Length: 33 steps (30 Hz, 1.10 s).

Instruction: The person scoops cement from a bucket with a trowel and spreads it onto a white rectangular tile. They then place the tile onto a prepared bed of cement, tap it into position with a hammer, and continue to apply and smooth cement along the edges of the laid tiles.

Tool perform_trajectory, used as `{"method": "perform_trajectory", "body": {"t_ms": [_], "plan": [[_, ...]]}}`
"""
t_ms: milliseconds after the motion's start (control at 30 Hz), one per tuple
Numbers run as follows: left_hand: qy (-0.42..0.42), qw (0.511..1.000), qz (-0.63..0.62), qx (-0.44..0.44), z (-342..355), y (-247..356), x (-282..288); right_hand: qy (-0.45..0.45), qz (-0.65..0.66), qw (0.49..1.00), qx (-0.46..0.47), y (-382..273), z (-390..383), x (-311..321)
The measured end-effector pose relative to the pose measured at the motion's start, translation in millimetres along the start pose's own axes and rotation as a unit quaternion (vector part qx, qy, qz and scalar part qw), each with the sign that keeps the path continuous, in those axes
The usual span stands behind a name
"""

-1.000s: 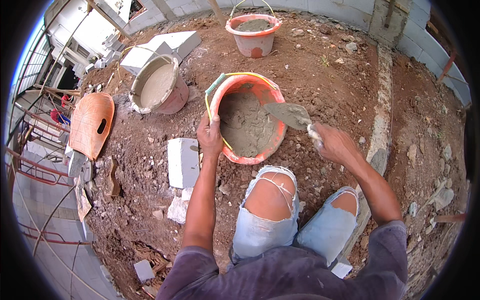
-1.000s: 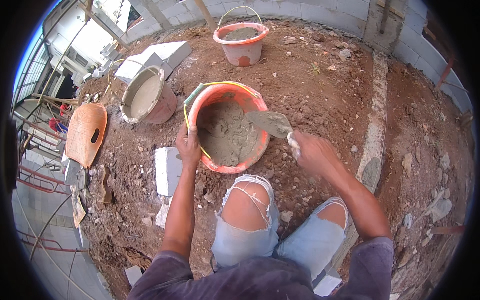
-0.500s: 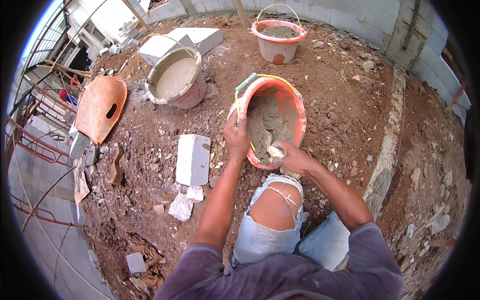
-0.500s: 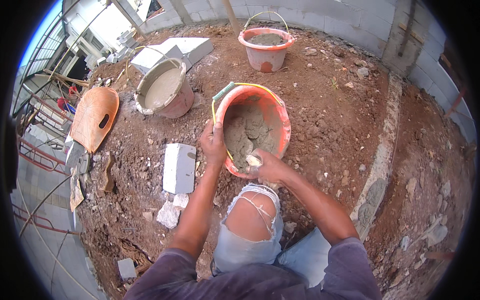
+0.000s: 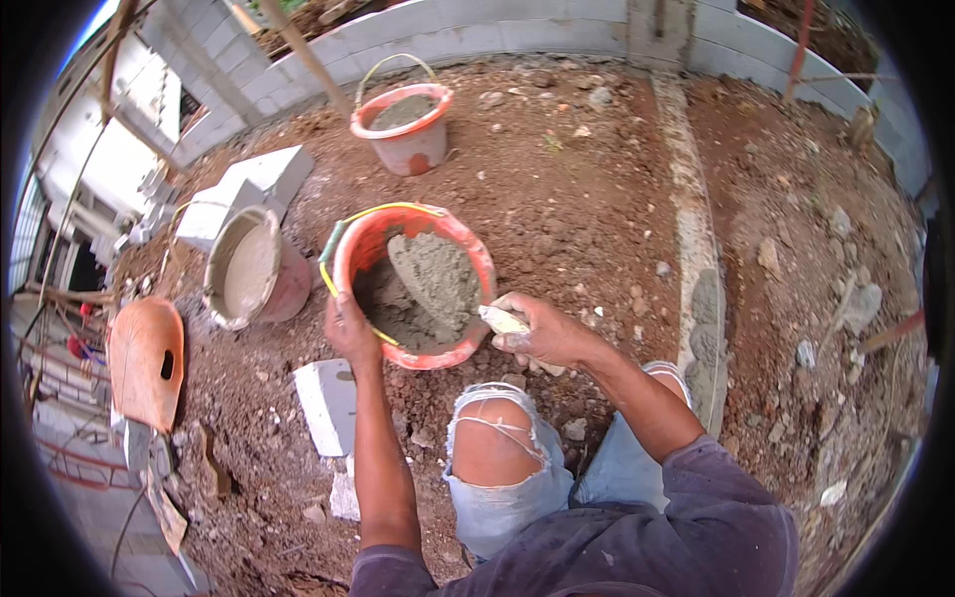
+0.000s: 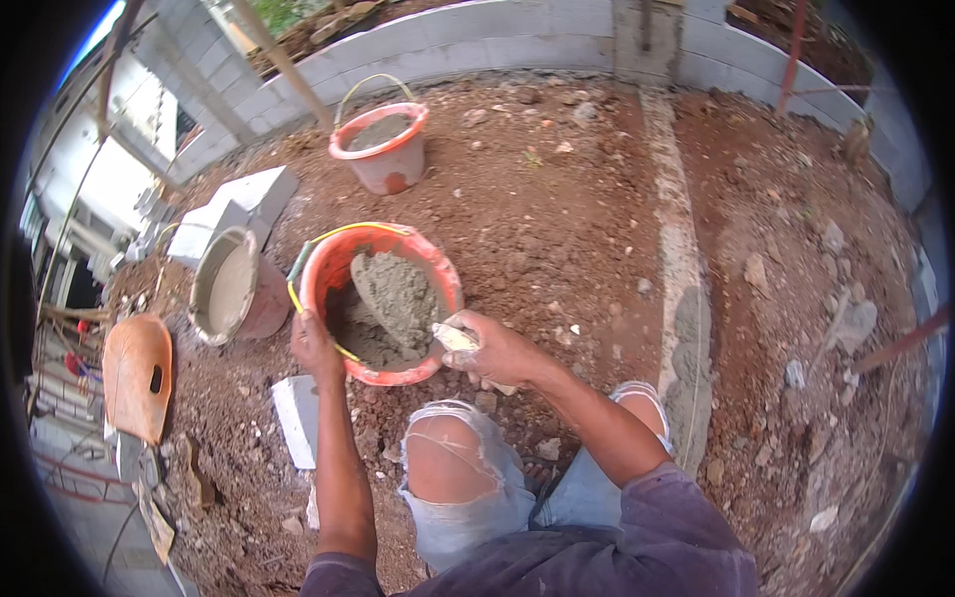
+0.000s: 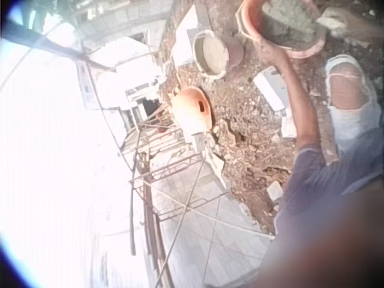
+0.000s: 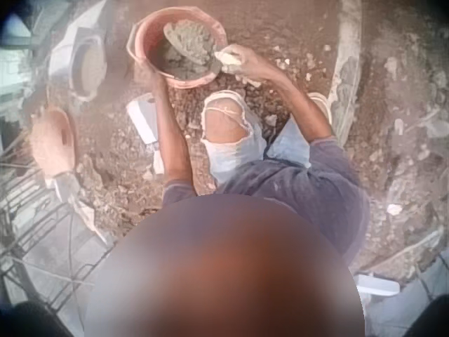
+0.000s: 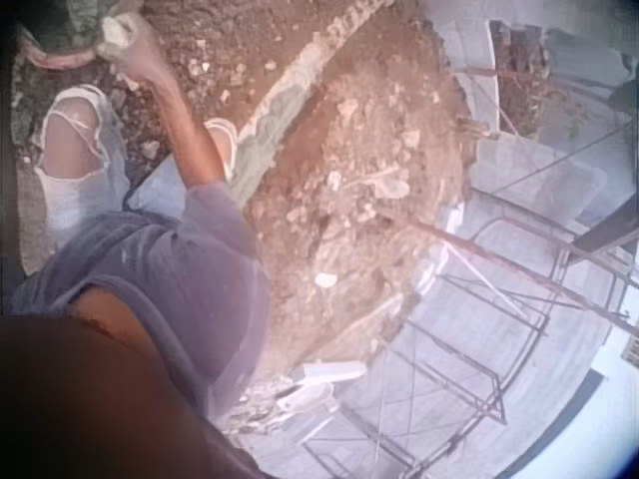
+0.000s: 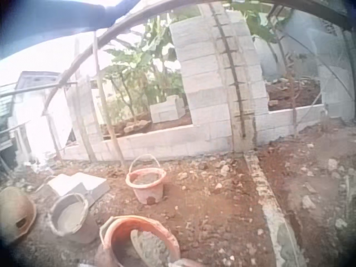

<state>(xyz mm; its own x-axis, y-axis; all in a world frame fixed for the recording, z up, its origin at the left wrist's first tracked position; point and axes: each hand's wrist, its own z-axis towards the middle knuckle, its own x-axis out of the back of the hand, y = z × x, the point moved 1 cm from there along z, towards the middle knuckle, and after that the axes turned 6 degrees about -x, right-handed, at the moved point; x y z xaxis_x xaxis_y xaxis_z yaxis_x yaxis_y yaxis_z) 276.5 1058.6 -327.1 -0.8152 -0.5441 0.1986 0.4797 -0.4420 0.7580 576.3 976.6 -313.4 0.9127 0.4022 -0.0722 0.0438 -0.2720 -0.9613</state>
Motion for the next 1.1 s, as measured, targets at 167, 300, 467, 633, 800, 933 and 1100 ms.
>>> {"method": "perform_trajectory", "body": {"t_ms": [167,300,467,633,800,933,1100], "plan": [[-0.016,0.997,0.062,0.04,11,-61,58,0.124,0.046,0.99,-0.045,25,-95,62],[-0.014,0.999,0.039,0.025,5,-43,26,0.336,0.089,0.934,-0.082,57,-196,126],[-0.022,0.999,0.042,0.024,12,-49,39,0.562,-0.133,0.812,-0.085,106,-215,208],[-0.019,0.995,0.102,-0.009,7,-18,14,0.67,-0.274,0.677,-0.133,209,-164,315],[-0.031,0.999,0.028,-0.003,10,-34,6,0.63,-0.259,0.68,-0.273,241,-144,382],[-0.009,1.0,0.011,0.019,2,-20,26,0.627,-0.303,0.711,-0.097,184,-134,311],[-0.024,0.999,0.023,-0.004,-5,12,-6,0.402,-0.246,0.881,0.043,95,-115,173]]}}
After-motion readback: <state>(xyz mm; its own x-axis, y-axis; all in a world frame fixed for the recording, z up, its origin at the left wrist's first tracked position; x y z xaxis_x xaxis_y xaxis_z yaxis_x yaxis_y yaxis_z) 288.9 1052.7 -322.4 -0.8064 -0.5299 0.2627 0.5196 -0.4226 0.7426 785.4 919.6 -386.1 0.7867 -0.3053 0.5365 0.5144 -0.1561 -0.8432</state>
